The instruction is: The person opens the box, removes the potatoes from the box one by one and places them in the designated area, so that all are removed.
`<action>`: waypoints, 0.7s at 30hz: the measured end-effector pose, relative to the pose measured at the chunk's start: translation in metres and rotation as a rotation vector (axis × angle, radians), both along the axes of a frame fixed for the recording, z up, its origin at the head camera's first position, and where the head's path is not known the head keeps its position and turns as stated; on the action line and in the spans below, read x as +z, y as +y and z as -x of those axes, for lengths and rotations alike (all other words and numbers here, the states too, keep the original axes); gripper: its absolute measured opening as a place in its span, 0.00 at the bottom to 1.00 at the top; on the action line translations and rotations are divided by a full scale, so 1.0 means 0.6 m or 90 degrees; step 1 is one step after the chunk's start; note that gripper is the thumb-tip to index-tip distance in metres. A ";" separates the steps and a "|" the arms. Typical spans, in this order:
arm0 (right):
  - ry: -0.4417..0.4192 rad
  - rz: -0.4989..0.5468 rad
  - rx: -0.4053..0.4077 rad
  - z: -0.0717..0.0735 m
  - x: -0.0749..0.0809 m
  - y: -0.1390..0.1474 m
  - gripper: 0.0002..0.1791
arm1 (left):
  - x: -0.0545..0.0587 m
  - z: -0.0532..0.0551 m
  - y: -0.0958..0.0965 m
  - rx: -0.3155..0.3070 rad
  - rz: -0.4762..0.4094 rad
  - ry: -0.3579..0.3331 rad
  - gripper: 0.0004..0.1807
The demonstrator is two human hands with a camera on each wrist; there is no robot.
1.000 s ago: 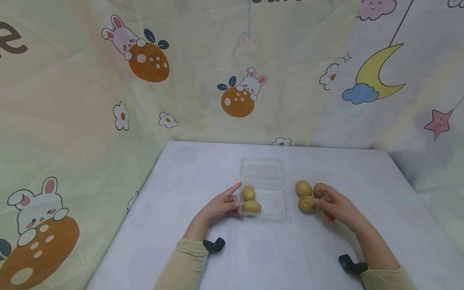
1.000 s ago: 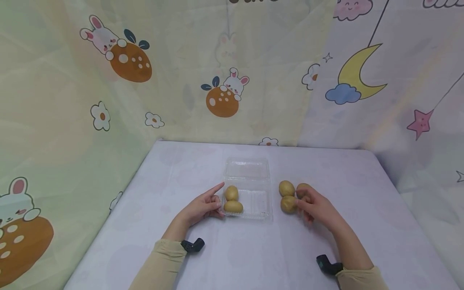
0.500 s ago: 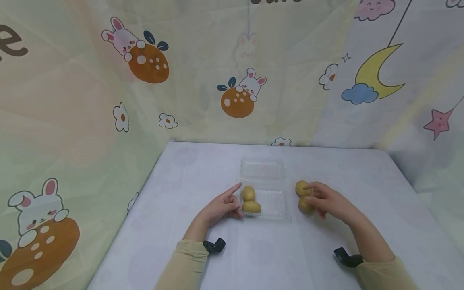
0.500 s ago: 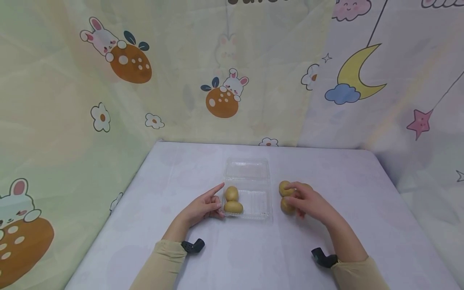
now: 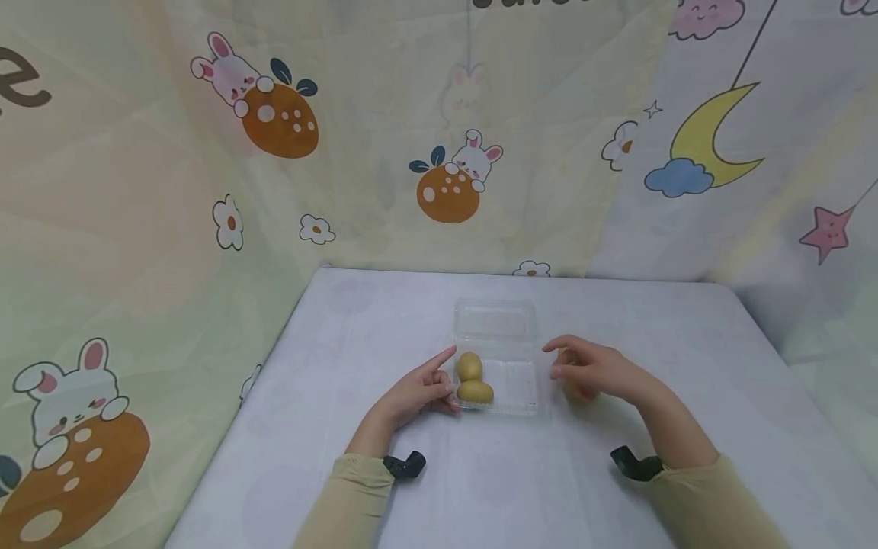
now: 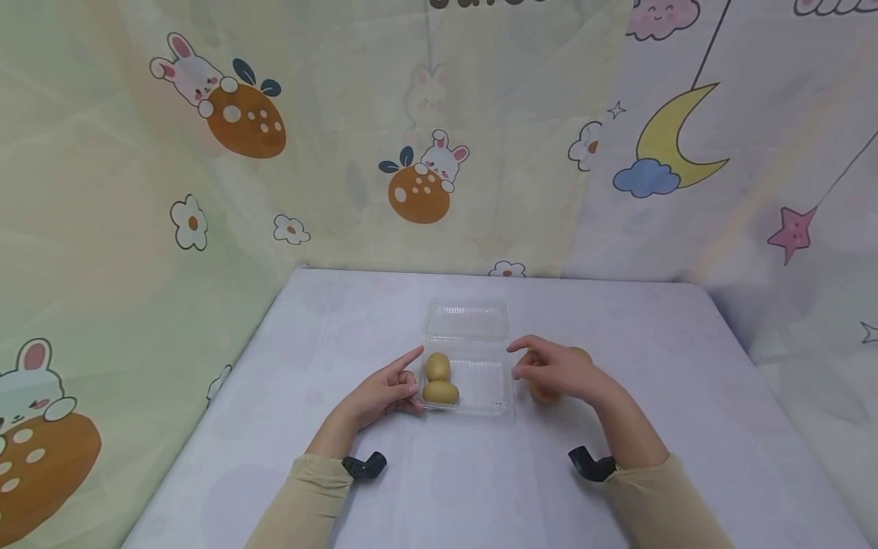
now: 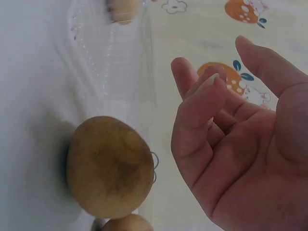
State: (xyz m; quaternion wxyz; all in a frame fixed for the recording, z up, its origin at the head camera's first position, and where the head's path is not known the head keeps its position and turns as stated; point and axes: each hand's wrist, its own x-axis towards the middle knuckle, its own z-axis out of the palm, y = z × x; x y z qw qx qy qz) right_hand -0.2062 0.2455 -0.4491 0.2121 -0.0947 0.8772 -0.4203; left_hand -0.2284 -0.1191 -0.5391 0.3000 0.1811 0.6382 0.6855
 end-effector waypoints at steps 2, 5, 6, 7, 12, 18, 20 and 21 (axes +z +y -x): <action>-0.012 -0.007 -0.002 0.004 0.003 -0.007 0.31 | 0.001 0.000 0.000 0.000 0.003 0.001 0.42; -0.023 -0.017 0.010 0.010 0.007 -0.016 0.34 | 0.003 -0.001 0.000 0.004 0.010 0.000 0.42; -0.025 -0.023 0.017 0.012 0.008 -0.019 0.34 | 0.003 -0.001 0.000 0.005 0.012 0.000 0.42; -0.026 -0.028 0.025 0.013 0.010 -0.021 0.34 | 0.003 -0.001 0.000 0.006 0.012 0.000 0.42; -0.023 -0.047 0.056 0.023 0.014 -0.032 0.33 | 0.003 -0.002 -0.001 0.005 0.010 0.003 0.41; -0.032 -0.017 0.095 0.031 0.018 -0.043 0.26 | 0.000 0.000 0.000 -0.007 -0.006 0.004 0.42; -0.034 -0.002 0.112 0.034 0.019 -0.046 0.23 | -0.001 0.000 0.000 -0.010 -0.009 0.001 0.42; -0.035 0.004 0.120 0.035 0.019 -0.049 0.22 | -0.001 0.001 0.000 -0.012 -0.011 0.001 0.42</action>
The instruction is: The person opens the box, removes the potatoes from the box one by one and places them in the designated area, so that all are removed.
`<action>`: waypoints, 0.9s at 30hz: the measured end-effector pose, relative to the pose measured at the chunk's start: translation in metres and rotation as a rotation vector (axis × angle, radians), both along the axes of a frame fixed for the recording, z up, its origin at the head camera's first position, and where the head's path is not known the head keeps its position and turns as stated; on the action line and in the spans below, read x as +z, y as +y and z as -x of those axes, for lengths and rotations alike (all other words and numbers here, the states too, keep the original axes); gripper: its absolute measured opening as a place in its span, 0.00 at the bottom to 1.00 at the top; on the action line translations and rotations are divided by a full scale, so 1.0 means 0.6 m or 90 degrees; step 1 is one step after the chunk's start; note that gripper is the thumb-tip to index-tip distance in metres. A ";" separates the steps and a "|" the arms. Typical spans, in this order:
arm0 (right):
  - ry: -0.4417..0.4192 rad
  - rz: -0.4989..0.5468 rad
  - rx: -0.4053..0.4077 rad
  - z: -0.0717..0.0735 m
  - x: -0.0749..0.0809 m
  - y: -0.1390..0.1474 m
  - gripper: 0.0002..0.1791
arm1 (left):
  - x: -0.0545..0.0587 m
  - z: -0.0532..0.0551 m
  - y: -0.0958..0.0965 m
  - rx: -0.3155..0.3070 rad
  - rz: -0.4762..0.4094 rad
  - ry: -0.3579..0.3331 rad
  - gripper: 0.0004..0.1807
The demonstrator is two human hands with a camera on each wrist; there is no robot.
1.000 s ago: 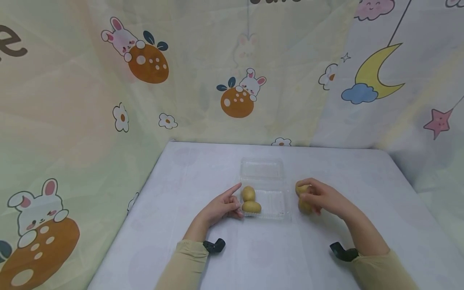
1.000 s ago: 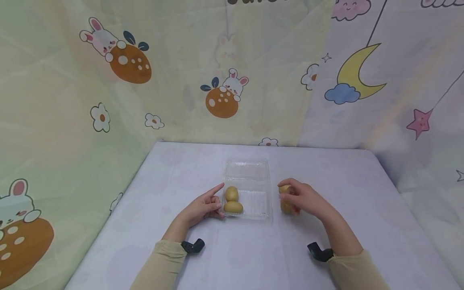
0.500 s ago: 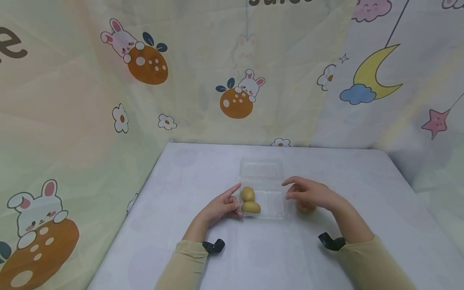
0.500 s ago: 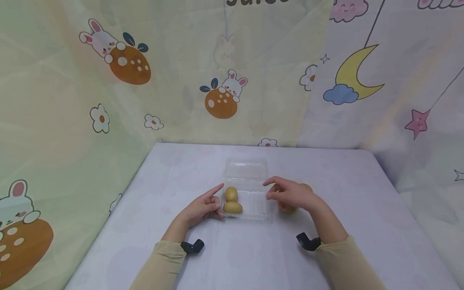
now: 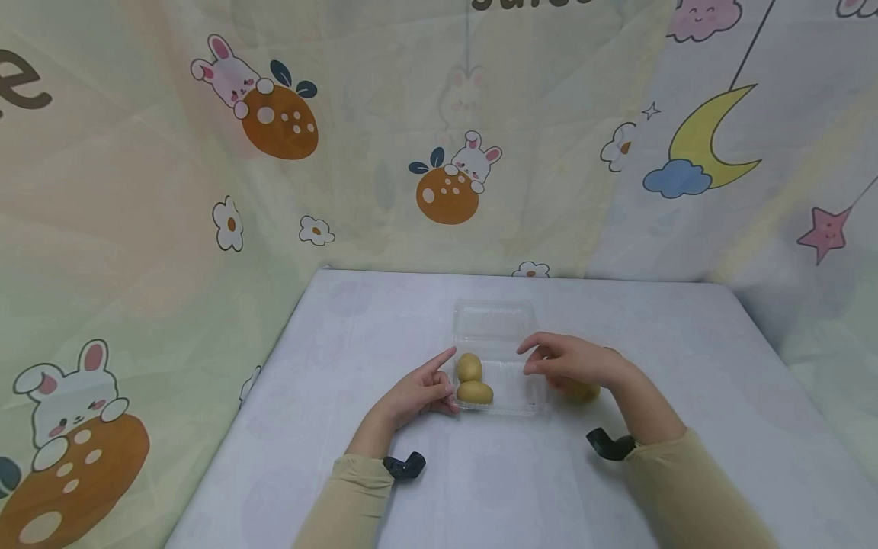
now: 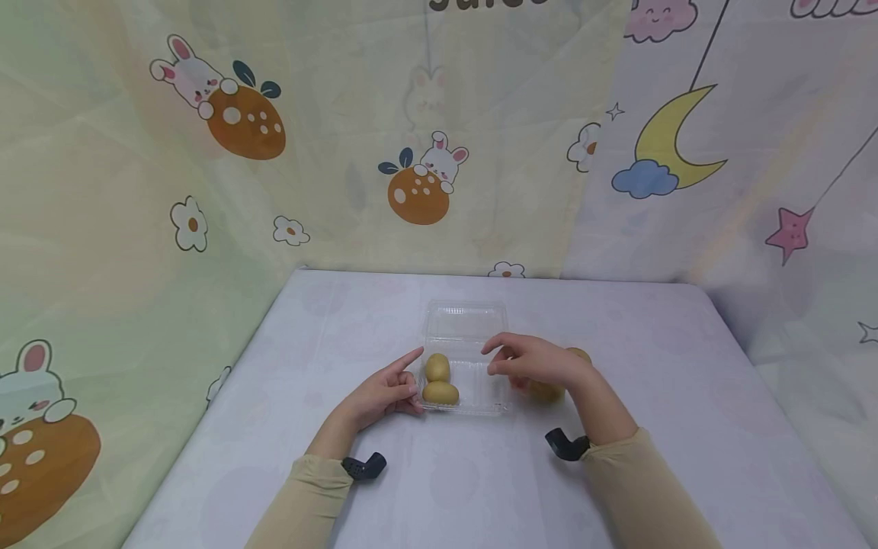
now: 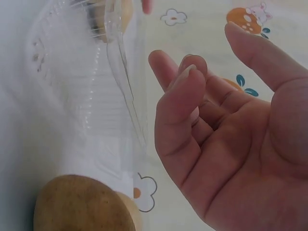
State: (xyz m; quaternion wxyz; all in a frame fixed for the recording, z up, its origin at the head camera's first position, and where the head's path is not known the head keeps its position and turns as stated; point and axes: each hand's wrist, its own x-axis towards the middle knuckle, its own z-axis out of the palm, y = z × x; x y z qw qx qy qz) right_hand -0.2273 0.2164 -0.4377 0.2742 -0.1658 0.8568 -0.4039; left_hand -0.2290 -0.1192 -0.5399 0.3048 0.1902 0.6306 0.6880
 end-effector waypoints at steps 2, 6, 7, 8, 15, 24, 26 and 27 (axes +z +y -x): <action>0.000 0.009 0.017 0.003 0.000 -0.005 0.20 | 0.000 0.000 0.000 0.000 0.000 -0.002 0.42; -0.007 0.021 0.041 0.011 -0.001 -0.018 0.17 | 0.000 0.001 0.000 0.000 -0.005 -0.003 0.43; -0.010 0.024 0.043 0.013 -0.001 -0.021 0.17 | 0.000 0.002 0.000 0.000 -0.005 -0.004 0.42; -0.013 0.023 0.044 0.015 -0.002 -0.024 0.18 | 0.000 0.002 0.000 0.001 -0.005 -0.004 0.42; -0.055 0.021 0.050 0.026 -0.010 -0.047 0.27 | 0.002 0.002 0.000 0.002 -0.001 -0.007 0.43; -0.081 -0.018 0.109 0.045 -0.019 -0.076 0.24 | 0.004 0.000 -0.001 0.002 0.000 -0.005 0.42; -0.088 -0.027 0.115 0.049 -0.020 -0.082 0.24 | 0.004 0.000 -0.001 0.002 0.001 -0.005 0.42; -0.091 -0.032 0.116 0.051 -0.021 -0.084 0.25 | 0.003 0.000 -0.001 0.002 0.001 -0.006 0.42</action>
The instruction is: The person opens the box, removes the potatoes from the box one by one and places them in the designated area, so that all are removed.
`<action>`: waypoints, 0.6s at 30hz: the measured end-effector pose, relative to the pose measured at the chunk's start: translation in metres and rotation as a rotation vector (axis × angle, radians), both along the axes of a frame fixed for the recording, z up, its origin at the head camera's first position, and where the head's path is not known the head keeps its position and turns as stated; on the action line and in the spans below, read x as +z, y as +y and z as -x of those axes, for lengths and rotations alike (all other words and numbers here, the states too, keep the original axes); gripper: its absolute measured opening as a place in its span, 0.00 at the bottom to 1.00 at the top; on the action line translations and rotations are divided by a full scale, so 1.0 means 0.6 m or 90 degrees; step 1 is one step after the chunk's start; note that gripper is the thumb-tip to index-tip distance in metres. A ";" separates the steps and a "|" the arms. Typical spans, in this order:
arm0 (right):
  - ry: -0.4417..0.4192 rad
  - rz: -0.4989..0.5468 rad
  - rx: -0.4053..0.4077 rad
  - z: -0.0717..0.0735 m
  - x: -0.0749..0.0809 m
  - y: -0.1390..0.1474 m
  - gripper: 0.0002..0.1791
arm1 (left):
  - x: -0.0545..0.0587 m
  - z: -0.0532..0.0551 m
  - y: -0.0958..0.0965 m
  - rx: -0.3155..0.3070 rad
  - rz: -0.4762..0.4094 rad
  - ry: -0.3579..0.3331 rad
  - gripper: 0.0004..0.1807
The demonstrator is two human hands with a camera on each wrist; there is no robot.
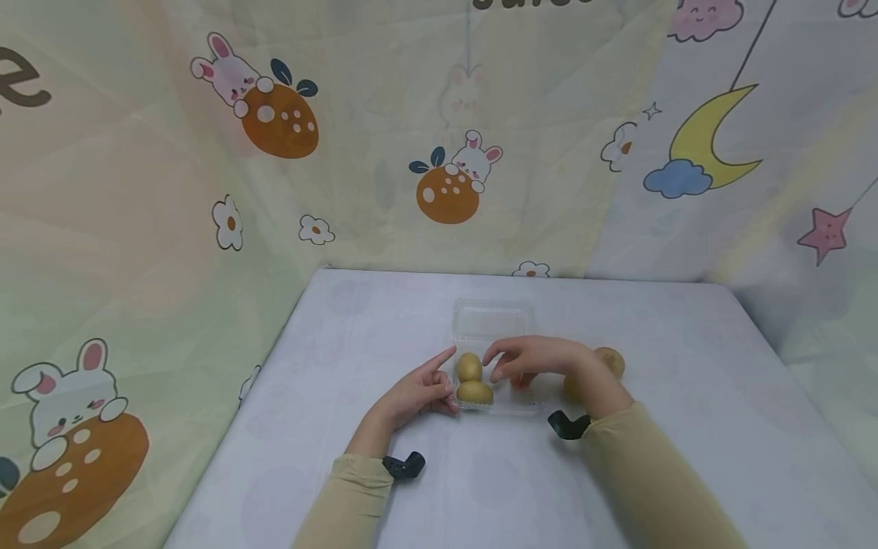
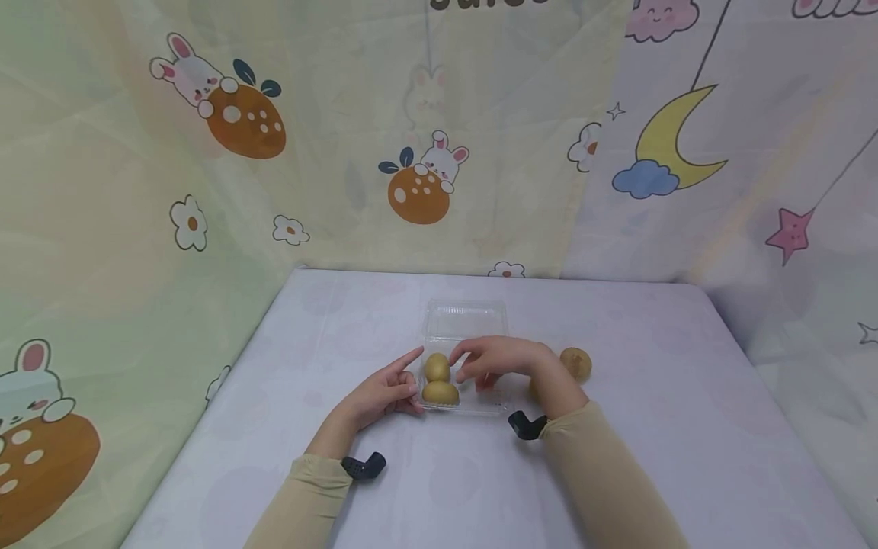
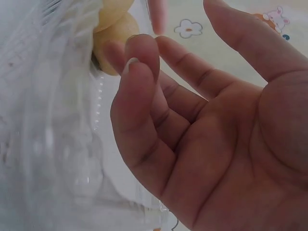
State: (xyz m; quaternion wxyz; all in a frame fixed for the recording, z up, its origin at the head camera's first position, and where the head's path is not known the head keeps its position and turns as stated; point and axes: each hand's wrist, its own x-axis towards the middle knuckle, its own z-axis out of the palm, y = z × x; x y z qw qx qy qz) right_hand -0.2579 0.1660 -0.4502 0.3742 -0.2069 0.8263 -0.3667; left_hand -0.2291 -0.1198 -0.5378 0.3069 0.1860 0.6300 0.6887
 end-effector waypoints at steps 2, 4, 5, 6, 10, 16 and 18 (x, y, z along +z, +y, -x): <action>-0.005 -0.005 0.001 0.004 -0.004 -0.004 0.24 | -0.001 0.000 0.000 -0.001 0.000 -0.004 0.43; -0.010 -0.007 0.002 0.008 -0.008 -0.006 0.22 | -0.002 0.001 0.001 -0.002 -0.002 -0.007 0.43; -0.013 -0.007 0.003 0.009 -0.010 -0.006 0.21 | -0.002 0.000 0.001 -0.003 -0.003 -0.008 0.43; -0.017 -0.004 0.005 0.010 -0.012 -0.007 0.20 | -0.001 0.000 0.001 -0.003 -0.004 -0.009 0.43; -0.031 0.004 0.013 0.016 -0.020 -0.007 0.18 | -0.001 0.000 0.001 -0.004 -0.003 -0.005 0.43; -0.053 0.020 0.029 0.025 -0.030 -0.016 0.17 | -0.001 0.001 0.000 -0.003 0.003 0.002 0.42; -0.058 0.021 0.038 0.026 -0.032 -0.019 0.18 | -0.002 0.001 0.000 -0.003 0.006 0.000 0.42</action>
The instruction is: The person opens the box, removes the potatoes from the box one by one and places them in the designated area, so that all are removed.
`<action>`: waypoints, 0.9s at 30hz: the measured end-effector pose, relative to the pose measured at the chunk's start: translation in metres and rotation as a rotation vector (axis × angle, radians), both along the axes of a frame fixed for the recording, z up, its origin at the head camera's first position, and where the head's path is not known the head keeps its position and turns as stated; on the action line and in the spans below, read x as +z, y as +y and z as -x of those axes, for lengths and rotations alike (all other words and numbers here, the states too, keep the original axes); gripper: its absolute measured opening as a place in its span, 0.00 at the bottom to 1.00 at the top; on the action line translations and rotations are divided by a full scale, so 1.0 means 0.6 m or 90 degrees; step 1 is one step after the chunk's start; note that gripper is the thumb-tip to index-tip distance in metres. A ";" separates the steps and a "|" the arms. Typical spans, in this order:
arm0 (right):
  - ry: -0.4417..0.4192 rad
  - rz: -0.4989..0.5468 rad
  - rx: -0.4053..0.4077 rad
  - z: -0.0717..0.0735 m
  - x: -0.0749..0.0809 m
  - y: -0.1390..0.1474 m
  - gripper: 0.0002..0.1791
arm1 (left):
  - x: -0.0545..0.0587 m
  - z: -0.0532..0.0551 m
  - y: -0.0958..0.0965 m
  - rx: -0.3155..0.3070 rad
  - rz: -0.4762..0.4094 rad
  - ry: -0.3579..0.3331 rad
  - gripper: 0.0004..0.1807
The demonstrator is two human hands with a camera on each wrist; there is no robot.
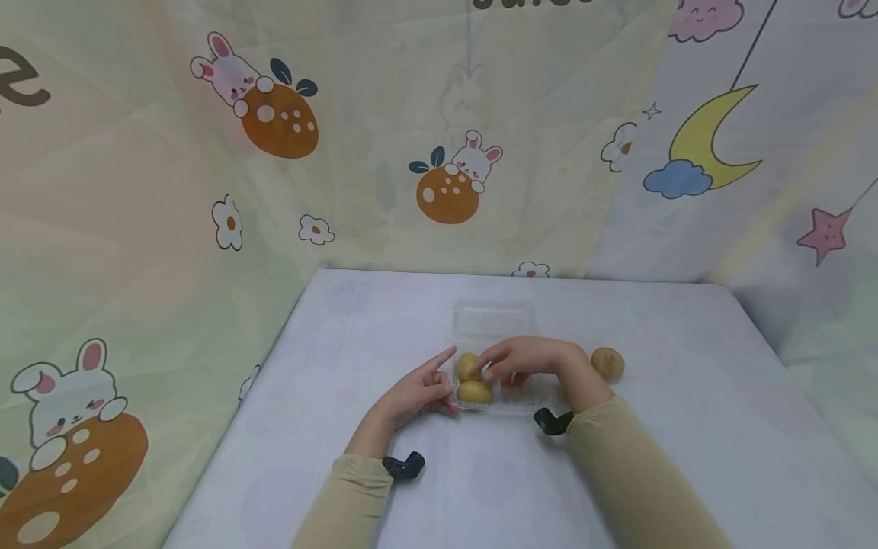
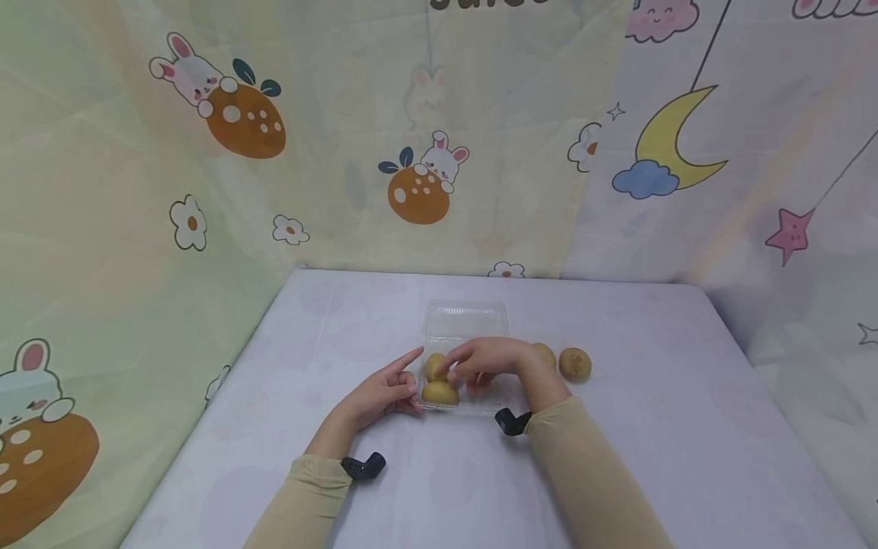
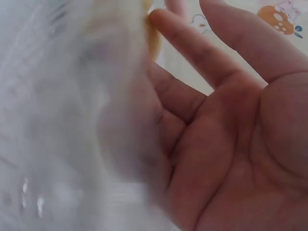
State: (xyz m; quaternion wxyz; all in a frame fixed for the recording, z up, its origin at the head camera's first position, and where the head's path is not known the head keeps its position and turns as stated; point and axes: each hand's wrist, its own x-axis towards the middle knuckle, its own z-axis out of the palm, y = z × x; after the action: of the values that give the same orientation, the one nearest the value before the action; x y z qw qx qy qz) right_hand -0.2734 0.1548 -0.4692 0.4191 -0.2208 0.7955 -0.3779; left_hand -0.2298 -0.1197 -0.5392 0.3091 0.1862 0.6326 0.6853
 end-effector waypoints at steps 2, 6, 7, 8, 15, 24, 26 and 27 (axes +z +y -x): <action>-0.002 -0.003 0.012 0.000 -0.002 -0.002 0.19 | -0.001 0.000 0.000 0.001 0.001 -0.002 0.42; -0.024 -0.007 0.029 0.001 -0.010 -0.005 0.19 | -0.001 0.001 0.000 0.002 0.001 -0.005 0.43; -0.029 -0.008 0.032 0.001 -0.012 -0.005 0.19 | -0.001 0.001 0.000 0.003 0.001 -0.006 0.43; -0.035 -0.009 0.035 0.002 -0.014 -0.005 0.19 | -0.001 0.001 0.000 0.004 0.000 -0.007 0.43; -0.063 -0.021 0.058 0.005 -0.019 -0.007 0.21 | -0.002 0.002 -0.001 -0.001 0.002 0.001 0.43; -0.081 -0.025 0.076 0.008 -0.020 -0.013 0.24 | -0.002 0.002 -0.001 -0.006 -0.010 -0.004 0.43; -0.084 -0.026 0.075 0.008 -0.021 -0.013 0.24 | -0.001 0.001 0.000 -0.005 -0.010 -0.008 0.43; -0.085 -0.026 0.076 0.008 -0.022 -0.014 0.24 | -0.001 0.001 0.000 -0.005 -0.010 -0.009 0.43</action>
State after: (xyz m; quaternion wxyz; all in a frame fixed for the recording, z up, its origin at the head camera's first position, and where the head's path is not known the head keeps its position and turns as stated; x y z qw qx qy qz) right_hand -0.2779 0.1466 -0.4824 0.4974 -0.2336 0.7588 -0.3497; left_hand -0.2303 -0.1199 -0.5397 0.3149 0.1862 0.6242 0.6903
